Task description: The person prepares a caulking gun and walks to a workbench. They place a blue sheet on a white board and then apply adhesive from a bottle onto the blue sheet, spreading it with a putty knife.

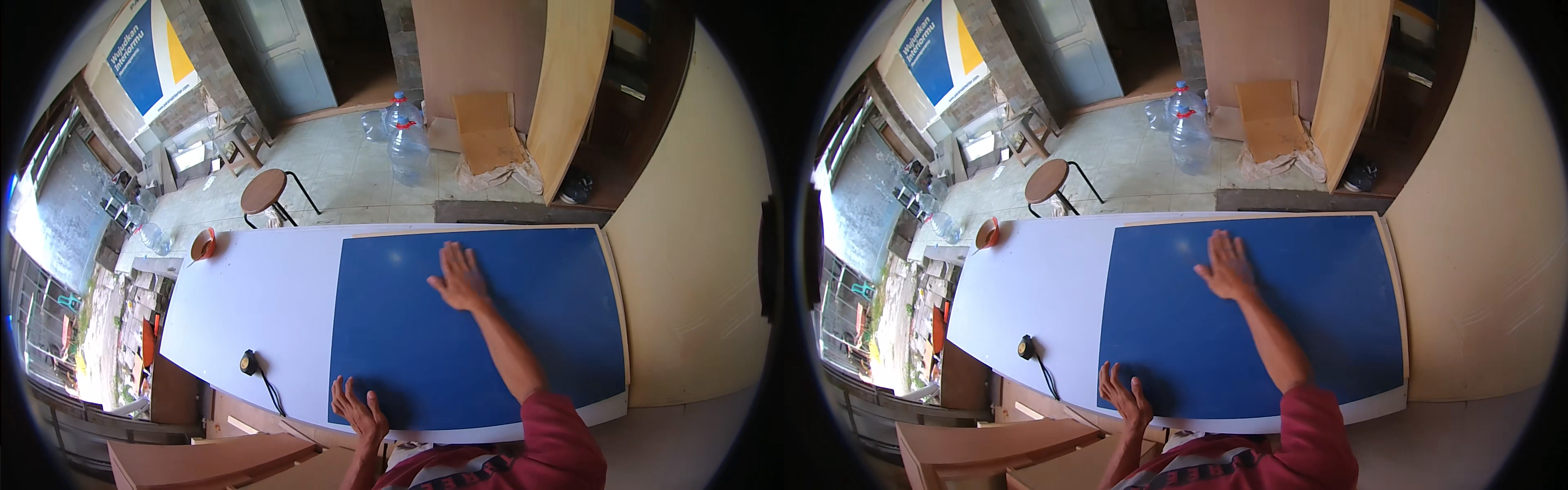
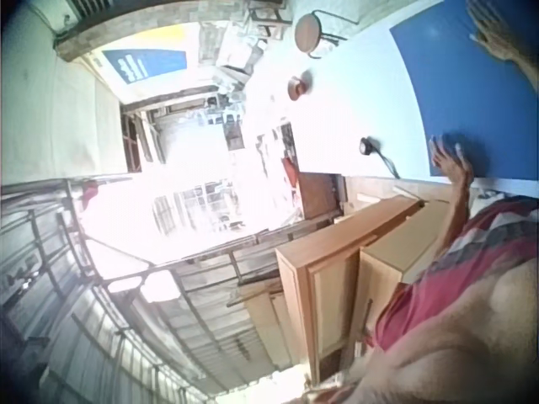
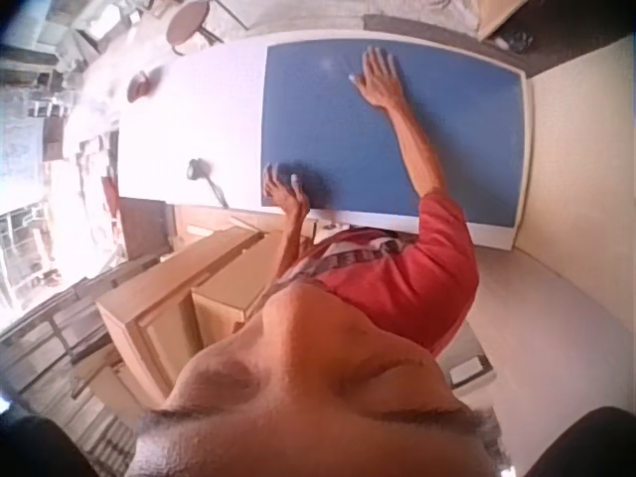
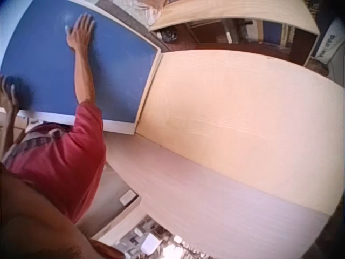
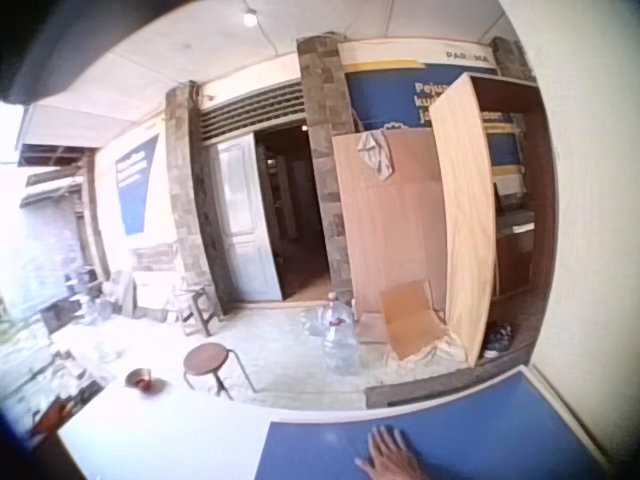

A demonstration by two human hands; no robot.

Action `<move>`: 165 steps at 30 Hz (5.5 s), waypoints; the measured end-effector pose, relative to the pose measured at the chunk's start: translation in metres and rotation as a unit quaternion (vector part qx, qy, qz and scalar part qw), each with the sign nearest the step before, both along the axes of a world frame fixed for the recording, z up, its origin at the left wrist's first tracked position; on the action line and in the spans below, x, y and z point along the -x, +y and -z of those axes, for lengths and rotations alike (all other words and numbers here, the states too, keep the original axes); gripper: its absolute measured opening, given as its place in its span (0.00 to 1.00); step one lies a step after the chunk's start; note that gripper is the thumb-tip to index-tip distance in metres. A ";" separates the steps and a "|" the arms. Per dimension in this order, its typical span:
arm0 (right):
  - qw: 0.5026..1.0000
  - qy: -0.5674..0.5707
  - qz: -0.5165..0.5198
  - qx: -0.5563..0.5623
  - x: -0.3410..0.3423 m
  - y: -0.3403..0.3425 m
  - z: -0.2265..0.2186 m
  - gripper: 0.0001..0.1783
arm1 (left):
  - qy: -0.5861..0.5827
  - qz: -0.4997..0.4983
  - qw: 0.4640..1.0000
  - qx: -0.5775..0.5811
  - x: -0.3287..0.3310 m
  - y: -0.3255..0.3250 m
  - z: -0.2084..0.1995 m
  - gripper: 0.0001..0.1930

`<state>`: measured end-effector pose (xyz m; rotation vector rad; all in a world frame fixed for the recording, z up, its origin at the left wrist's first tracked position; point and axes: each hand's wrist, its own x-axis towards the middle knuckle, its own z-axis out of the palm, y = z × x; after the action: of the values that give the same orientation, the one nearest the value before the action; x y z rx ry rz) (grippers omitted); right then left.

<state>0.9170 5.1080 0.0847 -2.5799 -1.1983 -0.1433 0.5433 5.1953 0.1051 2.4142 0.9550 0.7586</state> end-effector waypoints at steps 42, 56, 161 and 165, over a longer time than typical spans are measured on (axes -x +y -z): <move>0.848 0.026 0.526 0.064 0.011 -0.306 0.016 0.52 | -0.352 -0.094 0.909 0.203 0.090 0.128 0.020 0.27; 0.992 -0.009 -0.129 -0.001 0.309 0.123 0.001 0.54 | -0.378 0.058 0.908 0.172 0.007 0.100 -0.067 0.29; 0.608 0.047 0.719 -0.333 0.423 -0.381 0.032 0.24 | 0.083 0.902 0.413 -0.100 -0.174 -0.326 0.001 0.38; 0.657 -0.013 0.703 -0.273 0.417 -0.383 0.036 0.16 | 0.047 0.890 0.453 -0.026 -0.193 -0.298 -0.006 0.32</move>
<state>0.5001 4.7248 0.0490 -2.2301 0.9763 -0.6921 0.7361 4.8969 0.1111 1.9084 -1.6330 -0.2679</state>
